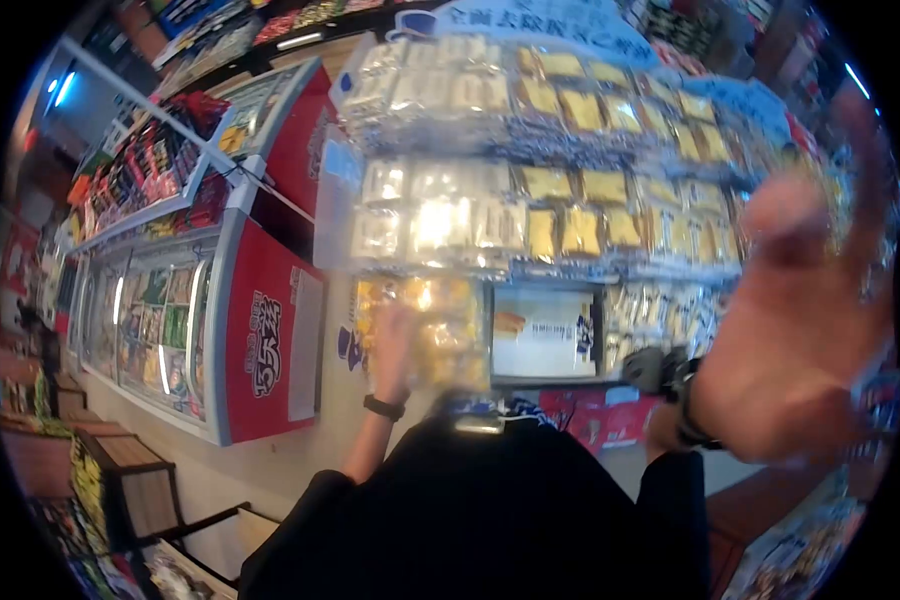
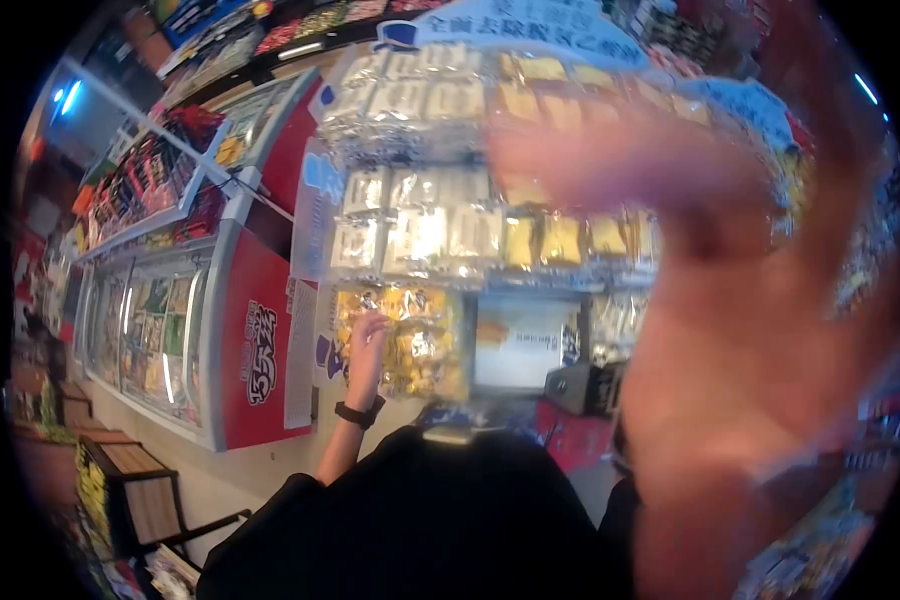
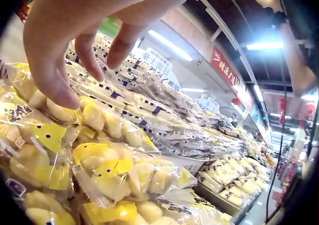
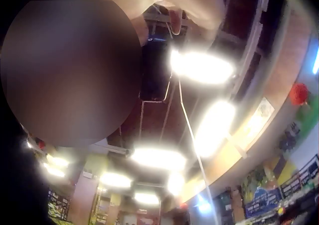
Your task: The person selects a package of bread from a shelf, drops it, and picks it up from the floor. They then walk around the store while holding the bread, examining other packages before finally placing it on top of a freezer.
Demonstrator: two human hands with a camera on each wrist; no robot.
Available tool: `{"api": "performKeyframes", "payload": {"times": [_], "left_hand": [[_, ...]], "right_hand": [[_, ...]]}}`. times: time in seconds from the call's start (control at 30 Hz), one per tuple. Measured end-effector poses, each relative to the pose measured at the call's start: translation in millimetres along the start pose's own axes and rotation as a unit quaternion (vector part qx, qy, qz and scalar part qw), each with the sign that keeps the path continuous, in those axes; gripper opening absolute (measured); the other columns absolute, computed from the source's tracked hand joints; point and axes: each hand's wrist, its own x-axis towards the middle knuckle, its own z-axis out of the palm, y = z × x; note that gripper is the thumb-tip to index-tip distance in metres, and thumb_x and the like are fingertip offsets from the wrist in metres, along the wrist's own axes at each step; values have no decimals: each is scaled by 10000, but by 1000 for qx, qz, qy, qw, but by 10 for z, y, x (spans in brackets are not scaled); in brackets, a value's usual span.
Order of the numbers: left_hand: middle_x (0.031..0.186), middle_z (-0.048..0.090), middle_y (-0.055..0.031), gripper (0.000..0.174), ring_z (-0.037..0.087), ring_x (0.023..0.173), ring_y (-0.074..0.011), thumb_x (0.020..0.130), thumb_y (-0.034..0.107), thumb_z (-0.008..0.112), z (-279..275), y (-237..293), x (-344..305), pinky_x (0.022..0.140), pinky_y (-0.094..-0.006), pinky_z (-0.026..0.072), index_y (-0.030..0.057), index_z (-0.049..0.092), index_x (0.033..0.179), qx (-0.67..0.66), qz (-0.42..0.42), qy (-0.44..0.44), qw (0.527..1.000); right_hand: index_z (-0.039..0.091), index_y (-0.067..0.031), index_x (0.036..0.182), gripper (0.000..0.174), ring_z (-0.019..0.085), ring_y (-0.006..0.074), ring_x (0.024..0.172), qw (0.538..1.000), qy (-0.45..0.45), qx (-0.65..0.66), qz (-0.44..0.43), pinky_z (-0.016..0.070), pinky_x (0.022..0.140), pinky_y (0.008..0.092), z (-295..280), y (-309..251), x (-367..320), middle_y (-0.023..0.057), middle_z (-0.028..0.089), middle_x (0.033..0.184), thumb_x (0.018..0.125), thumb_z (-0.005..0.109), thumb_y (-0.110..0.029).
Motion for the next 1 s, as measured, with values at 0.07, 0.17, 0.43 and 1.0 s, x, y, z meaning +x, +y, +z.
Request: {"api": "performKeyframes", "payload": {"times": [0.07,0.17,0.43,1.0], "left_hand": [[1268,552,-106,256,555,1124,-201,884,61,550,33,-43,30,1006,-328,415,31,612,1130,5,-1,11,1000],[1310,531,-127,270,533,1190,-233,868,64,555,77,-37,10,1027,-337,401,48,640,1124,5,0,18,1000],[1237,580,-104,246,555,1117,-192,890,78,560,53,-147,128,962,-311,429,15,656,1108,12,-21,-12,1000],[1002,618,-31,179,562,930,-111,913,93,548,557,418,-348,816,-256,450,71,632,1070,-49,-129,-112,984]], "right_hand": [[532,-8,1209,337,627,219,942,991,10,76,112,490,882,363,235,170,-248,154,639,1082,941,569,-209],[607,-24,1107,207,616,159,970,876,-46,127,463,480,892,313,575,752,-939,85,638,1056,931,569,-127],[605,-23,1168,321,573,199,1008,817,-125,-112,551,463,870,285,1032,1915,-2988,92,595,1171,868,646,-131],[650,7,1109,245,558,165,1082,822,5,-60,566,435,934,274,565,1348,-3243,71,592,1144,875,589,-38]]}}
